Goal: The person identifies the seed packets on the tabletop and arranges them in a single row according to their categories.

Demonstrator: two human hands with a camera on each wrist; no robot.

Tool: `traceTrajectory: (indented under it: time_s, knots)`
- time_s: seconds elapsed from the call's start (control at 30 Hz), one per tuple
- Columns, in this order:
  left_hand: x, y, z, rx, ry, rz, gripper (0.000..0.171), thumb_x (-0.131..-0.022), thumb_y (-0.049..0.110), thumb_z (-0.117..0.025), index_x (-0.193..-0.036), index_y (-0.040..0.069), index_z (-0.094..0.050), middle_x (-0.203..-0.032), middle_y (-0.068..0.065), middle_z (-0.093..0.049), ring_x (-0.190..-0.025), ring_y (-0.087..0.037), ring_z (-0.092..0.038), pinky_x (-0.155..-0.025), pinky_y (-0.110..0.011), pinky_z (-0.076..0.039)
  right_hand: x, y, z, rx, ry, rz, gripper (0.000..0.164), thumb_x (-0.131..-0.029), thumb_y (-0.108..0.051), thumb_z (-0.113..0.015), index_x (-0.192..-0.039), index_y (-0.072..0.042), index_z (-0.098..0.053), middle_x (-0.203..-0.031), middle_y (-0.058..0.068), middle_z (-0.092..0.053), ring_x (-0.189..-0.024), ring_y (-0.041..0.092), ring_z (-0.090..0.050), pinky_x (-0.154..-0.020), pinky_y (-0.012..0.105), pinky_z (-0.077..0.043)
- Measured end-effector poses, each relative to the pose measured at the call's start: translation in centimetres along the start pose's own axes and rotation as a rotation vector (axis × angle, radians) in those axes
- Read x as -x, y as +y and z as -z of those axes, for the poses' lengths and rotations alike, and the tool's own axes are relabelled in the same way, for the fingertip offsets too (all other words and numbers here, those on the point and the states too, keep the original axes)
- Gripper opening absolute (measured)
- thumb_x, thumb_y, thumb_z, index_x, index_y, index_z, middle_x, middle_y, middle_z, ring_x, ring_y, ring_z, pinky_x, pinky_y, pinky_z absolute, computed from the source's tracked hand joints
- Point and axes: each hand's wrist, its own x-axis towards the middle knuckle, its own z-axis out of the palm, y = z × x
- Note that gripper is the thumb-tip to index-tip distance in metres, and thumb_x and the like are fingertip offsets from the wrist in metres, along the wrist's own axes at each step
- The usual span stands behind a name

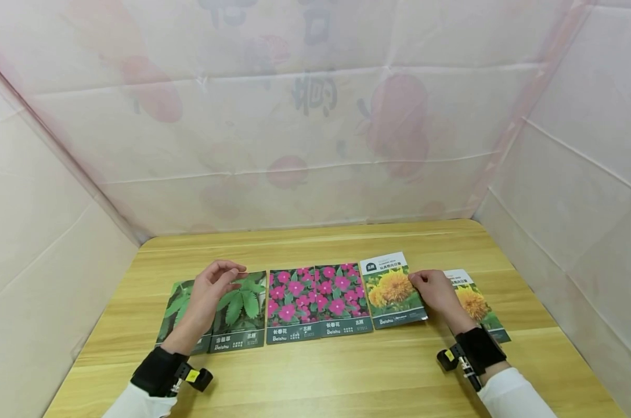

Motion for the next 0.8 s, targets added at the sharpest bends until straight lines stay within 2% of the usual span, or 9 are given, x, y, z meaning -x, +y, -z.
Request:
traceTrajectory:
  time_s: [0.1, 0.33, 0.5, 0.63, 0.8]
  knots:
    - [0.0, 0.0, 0.0, -0.001, -0.007, -0.001, 0.023, -0.107, 0.014, -0.06, -0.122, -0.003, -0.061, -0.125, -0.023, -0.064, -0.114, -0.032, -0.066, -0.1, -0.049, -0.055, 0.0, 0.0, 0.0, 0.016, -0.016, -0.007, 0.044, -0.112, -0.025, -0.05, -0.071, -0.011, -0.039, -0.061, -0.001, -0.029, -0.056, 0.017, -0.028, -0.057, 0.033, -0.026]
    - [0.1, 0.1, 0.0, 0.009, -0.015, -0.001, 0.025, -0.107, 0.016, -0.06, -0.123, -0.003, -0.06, -0.128, -0.026, -0.063, -0.116, -0.033, -0.065, -0.1, -0.049, -0.055, -0.1, 0.2, 0.0, 0.087, -0.015, 0.017, 0.043, -0.113, -0.023, -0.048, -0.071, -0.01, -0.043, -0.062, 0.001, -0.031, -0.057, 0.017, -0.028, -0.057, 0.032, -0.024]
    - [0.2, 0.1, 0.0, 0.01, -0.022, 0.0, 0.027, -0.107, 0.018, -0.06, -0.124, -0.003, -0.06, -0.13, -0.027, -0.061, -0.12, -0.036, -0.063, -0.102, -0.049, -0.054, -0.1, 0.5, 0.0, 0.131, 0.011, 0.042, 0.04, -0.112, -0.023, -0.048, -0.076, -0.007, -0.053, -0.063, 0.003, -0.038, -0.056, 0.02, -0.034, -0.058, 0.035, -0.026]
    - [0.2, 0.1, 0.0, 0.007, -0.013, 0.002, 0.027, -0.107, 0.017, -0.06, -0.123, -0.004, -0.06, -0.127, -0.025, -0.063, -0.115, -0.031, -0.066, -0.099, -0.047, -0.056, -0.7, 2.7, -0.3, 0.182, 0.056, 0.077, 0.041, -0.113, -0.032, -0.045, -0.085, -0.011, -0.065, -0.068, 0.002, -0.049, -0.058, 0.02, -0.041, -0.059, 0.035, -0.03]
    - [0.2, -0.1, 0.3, 0.023, -0.008, -0.021, 0.025, -0.107, 0.017, -0.061, -0.121, -0.003, -0.061, -0.126, -0.025, -0.064, -0.115, -0.035, -0.065, -0.098, -0.051, -0.056, -2.1, 7.2, -0.4, 0.244, 0.109, 0.085, 0.045, -0.113, -0.042, -0.041, -0.103, -0.014, -0.074, -0.087, 0.002, -0.067, -0.07, 0.018, -0.053, -0.064, 0.035, -0.039]
